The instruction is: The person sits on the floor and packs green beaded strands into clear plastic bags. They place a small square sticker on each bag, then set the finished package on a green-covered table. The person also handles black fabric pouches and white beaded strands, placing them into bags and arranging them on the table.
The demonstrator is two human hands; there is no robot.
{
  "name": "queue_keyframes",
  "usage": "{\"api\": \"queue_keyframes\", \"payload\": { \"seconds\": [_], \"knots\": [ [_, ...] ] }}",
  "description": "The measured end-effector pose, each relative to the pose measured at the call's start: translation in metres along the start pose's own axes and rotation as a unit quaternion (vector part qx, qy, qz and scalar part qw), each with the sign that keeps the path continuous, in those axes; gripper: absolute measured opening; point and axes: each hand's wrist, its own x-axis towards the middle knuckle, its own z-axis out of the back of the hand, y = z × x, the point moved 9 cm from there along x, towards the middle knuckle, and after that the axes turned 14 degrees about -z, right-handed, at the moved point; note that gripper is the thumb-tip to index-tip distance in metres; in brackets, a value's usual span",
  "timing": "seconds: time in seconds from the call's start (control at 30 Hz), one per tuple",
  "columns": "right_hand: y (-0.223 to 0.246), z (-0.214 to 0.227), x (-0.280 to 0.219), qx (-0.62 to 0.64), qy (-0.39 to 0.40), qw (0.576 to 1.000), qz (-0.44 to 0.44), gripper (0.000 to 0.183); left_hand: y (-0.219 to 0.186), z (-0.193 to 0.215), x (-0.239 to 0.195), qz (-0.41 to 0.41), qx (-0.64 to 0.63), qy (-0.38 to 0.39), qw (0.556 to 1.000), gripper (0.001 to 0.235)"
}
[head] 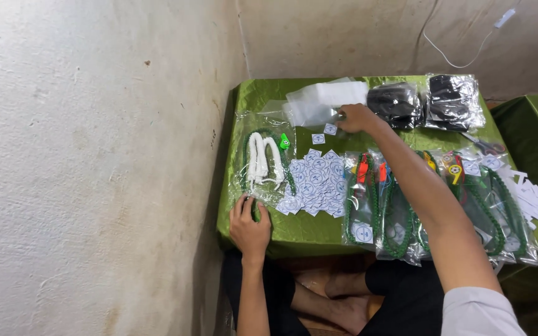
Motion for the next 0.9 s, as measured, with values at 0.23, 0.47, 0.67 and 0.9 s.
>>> {"api": "queue_keyframes", "payload": {
  "seconds": [0.23,0.47,0.67,0.9],
  "knots": [
    [0.024,0.053,-0.079,0.05,0.039,0.998,0.018,0.068,0.011,-0.009,-0.007,0.005,0.0,-0.012,1.0,0.022],
    [0.012,0.133,-0.204,0.078,-0.01,0.995,0.062,0.055,0.004,-0.001,-0.007,-0.011,-0.018,-0.039,0.999,0.017],
    [-0.03,0.189,-0.358,0.228,-0.12,0.964,0.066,0.046,-0.007,0.013,-0.003,-0.021,-0.084,-0.026,0.996,0.016],
    [-0.131,0.102,-0.42,0.335,-0.194,0.921,-0.045,0.031,-0.018,0.019,-0.006,-0.07,-0.087,-0.019,0.994,0.015]
  ]
}}
